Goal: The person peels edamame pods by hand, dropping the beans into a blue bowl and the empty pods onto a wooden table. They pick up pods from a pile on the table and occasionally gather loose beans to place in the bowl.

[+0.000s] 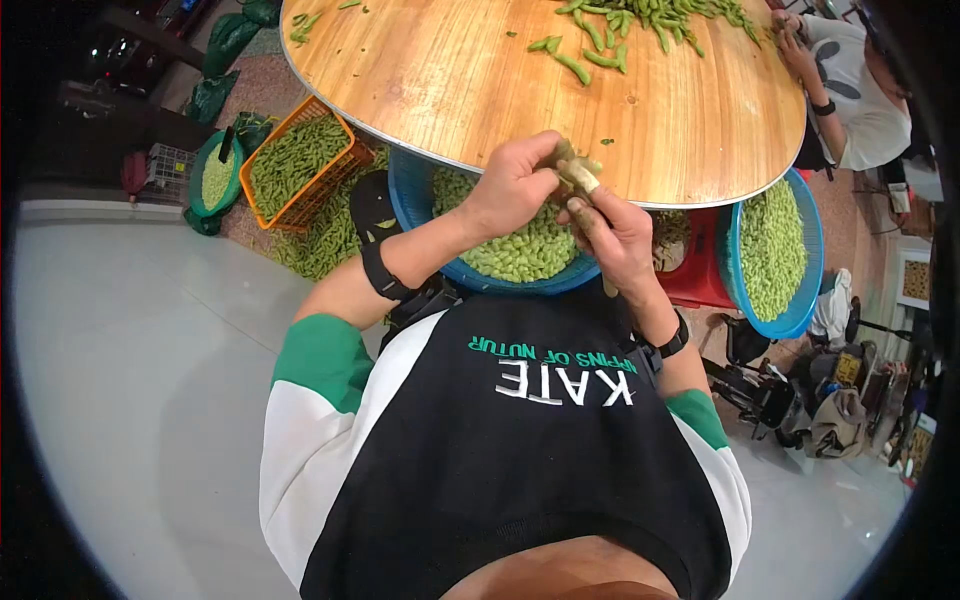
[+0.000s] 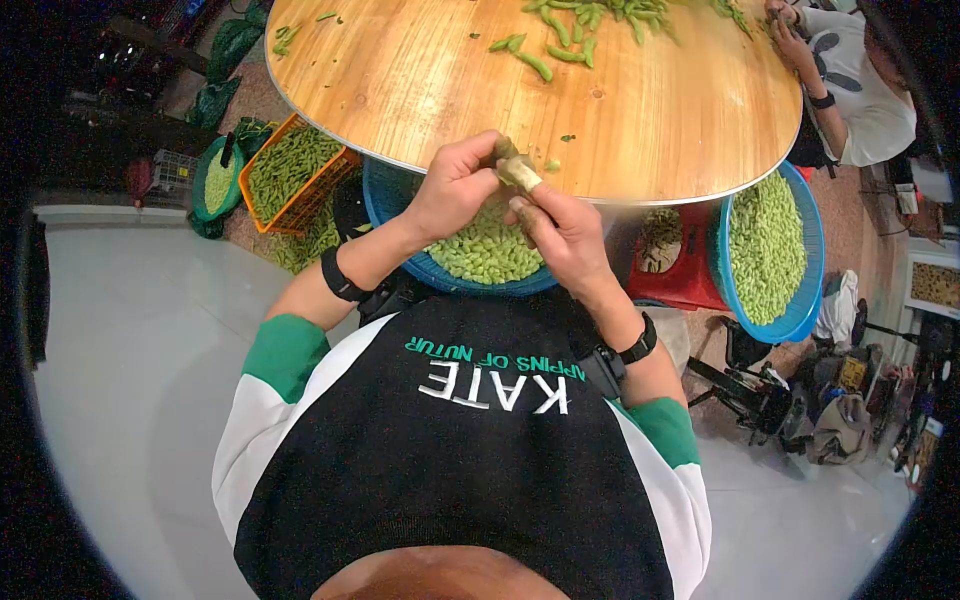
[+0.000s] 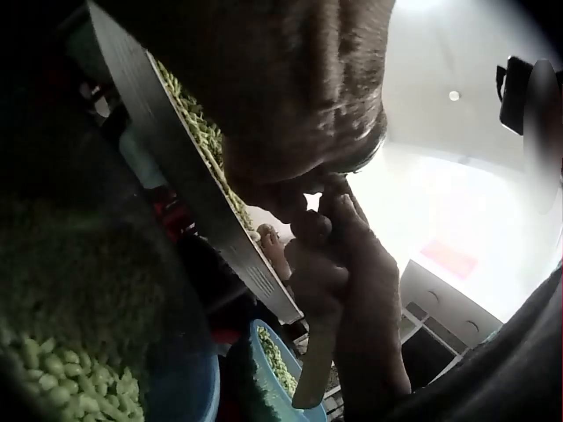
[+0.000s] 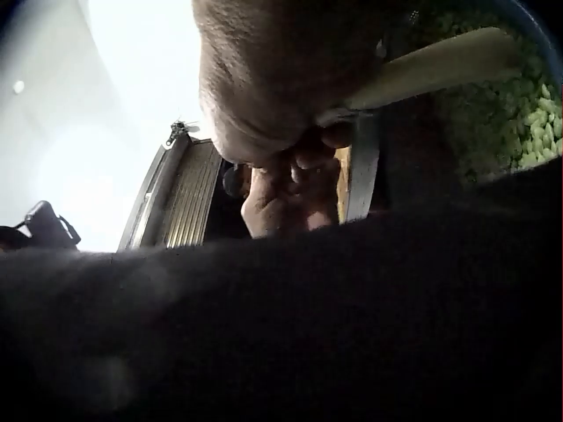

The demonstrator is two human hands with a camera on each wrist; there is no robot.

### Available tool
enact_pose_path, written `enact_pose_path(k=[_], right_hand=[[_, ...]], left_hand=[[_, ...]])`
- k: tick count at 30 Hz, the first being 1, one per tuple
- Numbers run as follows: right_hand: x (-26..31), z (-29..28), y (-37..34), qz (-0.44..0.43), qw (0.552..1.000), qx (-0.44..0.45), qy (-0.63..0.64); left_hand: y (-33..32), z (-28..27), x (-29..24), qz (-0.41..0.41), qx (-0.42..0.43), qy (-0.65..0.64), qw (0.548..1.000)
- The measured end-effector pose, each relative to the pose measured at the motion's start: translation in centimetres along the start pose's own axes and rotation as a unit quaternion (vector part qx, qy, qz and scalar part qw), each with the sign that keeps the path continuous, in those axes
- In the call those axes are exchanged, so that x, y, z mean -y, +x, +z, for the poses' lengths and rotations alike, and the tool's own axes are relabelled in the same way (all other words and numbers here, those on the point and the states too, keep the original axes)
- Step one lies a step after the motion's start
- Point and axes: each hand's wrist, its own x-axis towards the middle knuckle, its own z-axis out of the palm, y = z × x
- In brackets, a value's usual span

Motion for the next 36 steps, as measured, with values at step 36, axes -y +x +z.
enact_pose_path(k=[36], right_hand=[[1.7,-1.3,2.0,-0.101,0.929,0.069,-0.349]], left_hand=[[14.2,-9.3,-1.7,0.074,-0.103,0.636,0.762]])
